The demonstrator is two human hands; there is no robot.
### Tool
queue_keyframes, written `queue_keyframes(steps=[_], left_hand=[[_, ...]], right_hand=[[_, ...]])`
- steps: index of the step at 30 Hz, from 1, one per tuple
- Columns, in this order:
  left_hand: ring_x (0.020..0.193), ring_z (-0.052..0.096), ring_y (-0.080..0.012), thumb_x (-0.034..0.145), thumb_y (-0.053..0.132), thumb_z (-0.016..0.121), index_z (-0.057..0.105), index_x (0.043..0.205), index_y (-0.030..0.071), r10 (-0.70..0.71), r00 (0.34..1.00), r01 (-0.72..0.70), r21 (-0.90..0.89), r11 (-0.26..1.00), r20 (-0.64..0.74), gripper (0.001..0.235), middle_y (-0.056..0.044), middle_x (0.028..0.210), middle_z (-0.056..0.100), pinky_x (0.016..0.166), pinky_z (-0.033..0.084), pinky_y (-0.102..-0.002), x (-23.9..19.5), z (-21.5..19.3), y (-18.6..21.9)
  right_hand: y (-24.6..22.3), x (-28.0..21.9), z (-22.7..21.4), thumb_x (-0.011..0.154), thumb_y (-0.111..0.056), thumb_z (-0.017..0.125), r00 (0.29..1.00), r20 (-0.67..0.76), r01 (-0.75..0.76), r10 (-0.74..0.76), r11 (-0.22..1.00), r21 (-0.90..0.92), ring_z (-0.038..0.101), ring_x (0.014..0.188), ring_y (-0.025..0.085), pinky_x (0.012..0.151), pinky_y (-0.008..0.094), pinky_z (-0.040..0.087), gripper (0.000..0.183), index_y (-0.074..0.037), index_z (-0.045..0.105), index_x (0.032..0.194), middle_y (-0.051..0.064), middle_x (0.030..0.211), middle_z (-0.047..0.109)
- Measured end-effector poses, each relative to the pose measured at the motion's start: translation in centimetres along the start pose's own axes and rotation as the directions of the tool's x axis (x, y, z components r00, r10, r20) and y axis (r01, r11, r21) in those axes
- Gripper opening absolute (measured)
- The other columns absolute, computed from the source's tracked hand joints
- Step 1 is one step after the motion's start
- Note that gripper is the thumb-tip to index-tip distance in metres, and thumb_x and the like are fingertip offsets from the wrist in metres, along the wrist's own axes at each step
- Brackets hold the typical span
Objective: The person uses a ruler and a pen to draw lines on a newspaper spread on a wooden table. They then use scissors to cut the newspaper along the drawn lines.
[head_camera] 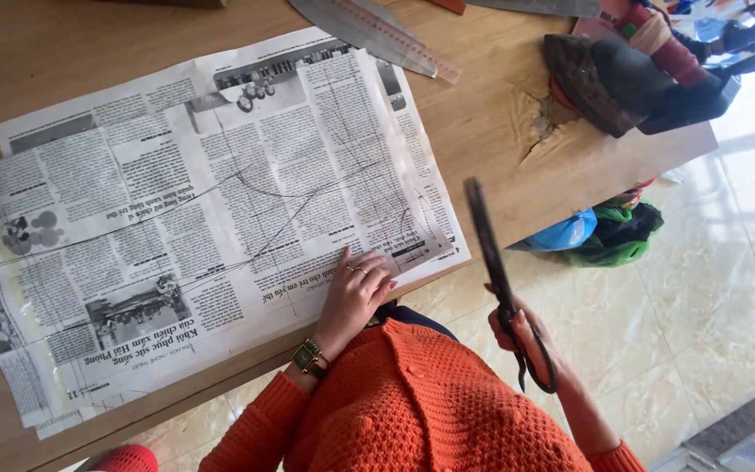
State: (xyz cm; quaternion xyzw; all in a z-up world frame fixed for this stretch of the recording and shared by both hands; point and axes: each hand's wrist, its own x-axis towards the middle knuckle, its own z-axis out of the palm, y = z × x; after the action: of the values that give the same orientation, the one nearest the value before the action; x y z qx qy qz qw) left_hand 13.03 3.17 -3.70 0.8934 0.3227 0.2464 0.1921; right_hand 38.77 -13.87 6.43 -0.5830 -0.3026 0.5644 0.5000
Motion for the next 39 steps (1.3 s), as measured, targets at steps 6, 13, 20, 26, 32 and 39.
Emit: queue_keyframes(steps=[6,13,20,26,32,39], left_hand=[[0.124,0.059,-0.0257,0.091,0.037,0.072,0.070,0.109,0.009,0.075,0.996,-0.078,0.066,0.995,0.049,0.034,-0.010,0.129,0.068,0.120,0.032,-0.054,0.6,-1.2,0.1],[0.121,0.060,-0.0230,0.088,0.030,0.081,0.071,0.109,0.013,0.172,0.985,-0.172,0.200,0.965,0.018,0.029,-0.006,0.126,0.069,0.115,0.037,-0.055,0.6,-0.6,-0.2],[0.122,0.059,-0.0241,0.093,0.029,0.071,0.070,0.108,0.013,0.127,0.992,-0.127,-0.040,0.991,-0.002,0.022,-0.006,0.123,0.069,0.119,0.032,-0.056,1.0,-1.1,0.0],[0.127,0.054,-0.0264,0.091,0.043,0.072,0.066,0.115,0.010,0.125,0.992,-0.125,0.054,0.991,0.011,0.041,-0.010,0.133,0.063,0.117,0.034,-0.053,1.0,-1.0,-0.4],[0.122,0.059,-0.0235,0.092,0.034,0.075,0.069,0.114,0.011,0.133,0.991,-0.132,0.045,0.990,-0.013,0.032,-0.008,0.126,0.068,0.119,0.034,-0.054,1.1,-0.9,-0.3],[0.123,0.057,-0.0232,0.094,0.044,0.067,0.066,0.115,0.014,0.071,0.997,-0.072,0.047,0.996,0.031,0.037,-0.006,0.132,0.064,0.116,0.034,-0.053,1.0,-0.5,-0.1]], right_hand=[[-3.6,-1.9,0.6,0.096,-0.056,0.047,0.969,0.156,-0.180,0.191,0.980,-0.081,0.035,0.060,0.009,0.052,0.024,0.032,0.076,-0.006,0.043,0.153,0.002,0.078,0.053],[-1.6,-3.3,-2.3,0.093,-0.062,0.049,0.937,0.154,-0.285,0.314,0.940,-0.188,0.030,0.056,0.009,0.053,0.025,0.026,0.065,-0.002,0.068,0.104,0.000,0.065,0.041],[-1.6,-3.4,-3.8,0.090,-0.065,0.043,0.900,0.138,-0.358,0.414,0.881,-0.309,0.035,0.057,0.011,0.054,0.026,0.031,0.070,-0.002,0.072,0.104,0.002,0.064,0.044],[-2.0,-2.7,-3.7,0.091,-0.064,0.044,0.896,0.202,-0.327,0.396,0.895,-0.304,0.035,0.057,0.011,0.055,0.026,0.032,0.070,-0.001,0.072,0.104,0.002,0.066,0.043],[-2.3,-2.9,-4.2,0.090,-0.064,0.045,0.896,0.195,-0.332,0.399,0.894,-0.302,0.036,0.059,0.012,0.056,0.027,0.033,0.069,-0.002,0.070,0.105,0.002,0.067,0.044],[-3.2,-3.7,-6.3,0.086,-0.069,0.040,0.833,0.189,-0.433,0.521,0.825,-0.363,0.042,0.062,0.014,0.059,0.027,0.037,0.078,-0.001,0.072,0.107,0.004,0.069,0.050]])
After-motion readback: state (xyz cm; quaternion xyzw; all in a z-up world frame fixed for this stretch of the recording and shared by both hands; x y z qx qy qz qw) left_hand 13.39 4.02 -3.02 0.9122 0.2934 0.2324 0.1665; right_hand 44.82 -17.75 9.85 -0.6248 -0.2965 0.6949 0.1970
